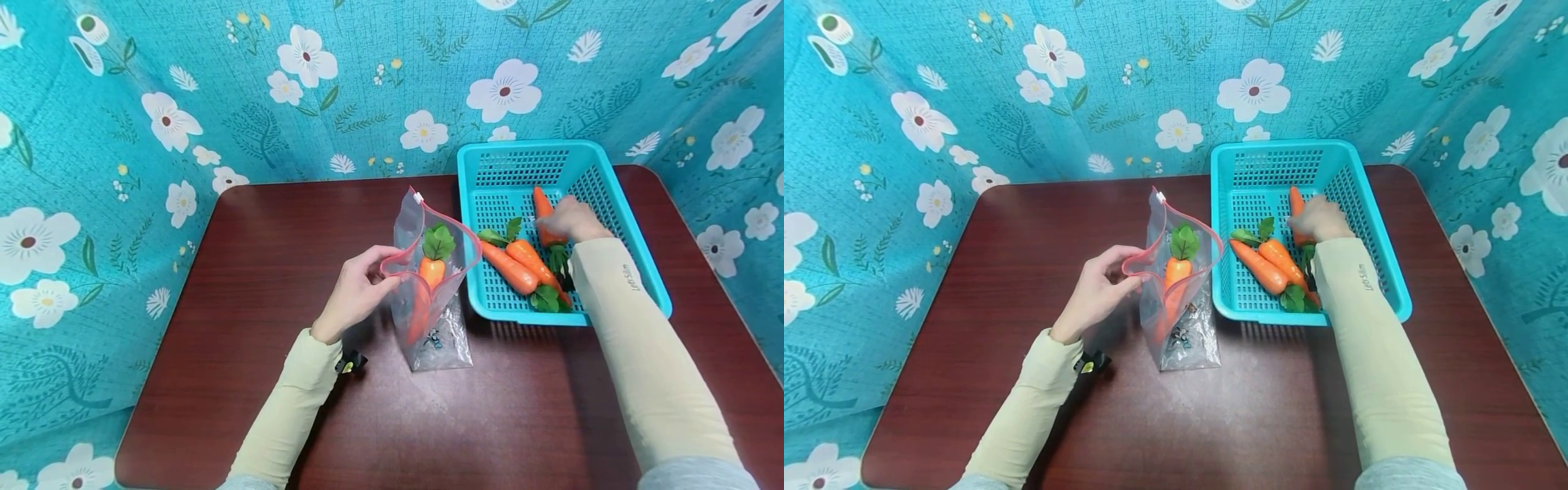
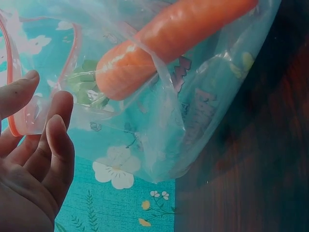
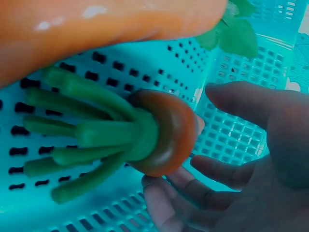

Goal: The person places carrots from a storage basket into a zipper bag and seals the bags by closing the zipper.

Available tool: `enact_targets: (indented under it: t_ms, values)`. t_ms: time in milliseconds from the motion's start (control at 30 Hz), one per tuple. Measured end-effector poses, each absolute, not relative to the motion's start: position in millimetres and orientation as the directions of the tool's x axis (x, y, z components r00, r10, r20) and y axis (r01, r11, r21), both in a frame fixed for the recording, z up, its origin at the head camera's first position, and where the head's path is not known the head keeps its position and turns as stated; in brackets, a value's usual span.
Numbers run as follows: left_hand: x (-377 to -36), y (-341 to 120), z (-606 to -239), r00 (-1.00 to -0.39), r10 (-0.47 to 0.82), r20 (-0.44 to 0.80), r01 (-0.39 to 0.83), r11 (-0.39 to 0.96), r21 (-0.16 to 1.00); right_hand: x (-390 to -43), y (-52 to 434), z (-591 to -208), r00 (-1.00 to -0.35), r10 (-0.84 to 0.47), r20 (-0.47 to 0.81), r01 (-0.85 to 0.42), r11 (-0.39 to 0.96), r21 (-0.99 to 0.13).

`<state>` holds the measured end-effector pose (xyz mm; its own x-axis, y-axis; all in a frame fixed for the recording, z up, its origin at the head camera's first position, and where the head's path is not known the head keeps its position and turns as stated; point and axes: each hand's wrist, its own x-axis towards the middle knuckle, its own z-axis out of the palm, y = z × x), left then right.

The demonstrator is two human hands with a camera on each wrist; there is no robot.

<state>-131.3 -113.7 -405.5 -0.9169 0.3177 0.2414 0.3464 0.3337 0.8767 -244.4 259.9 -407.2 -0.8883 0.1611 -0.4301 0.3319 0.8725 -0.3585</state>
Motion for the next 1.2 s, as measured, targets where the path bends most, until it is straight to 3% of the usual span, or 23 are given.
enact_targets:
  t_ms: [733, 1200]
  values:
    - [-132.5, -116.4, -407.9, -0.91, 0.319, 0.266, 0.373, 0.347, 0.861, -249.3, 256.0, -415.9, -0.852, 0.212, -0.479, 0.36, 0.901, -0.241]
    - [-132.7, -116.8, -409.0, -0.913, 0.318, 0.258, 0.365, 0.351, 0.862, -248.0, 256.9, -412.9, -0.846, 0.168, -0.506, 0.34, 0.901, -0.269]
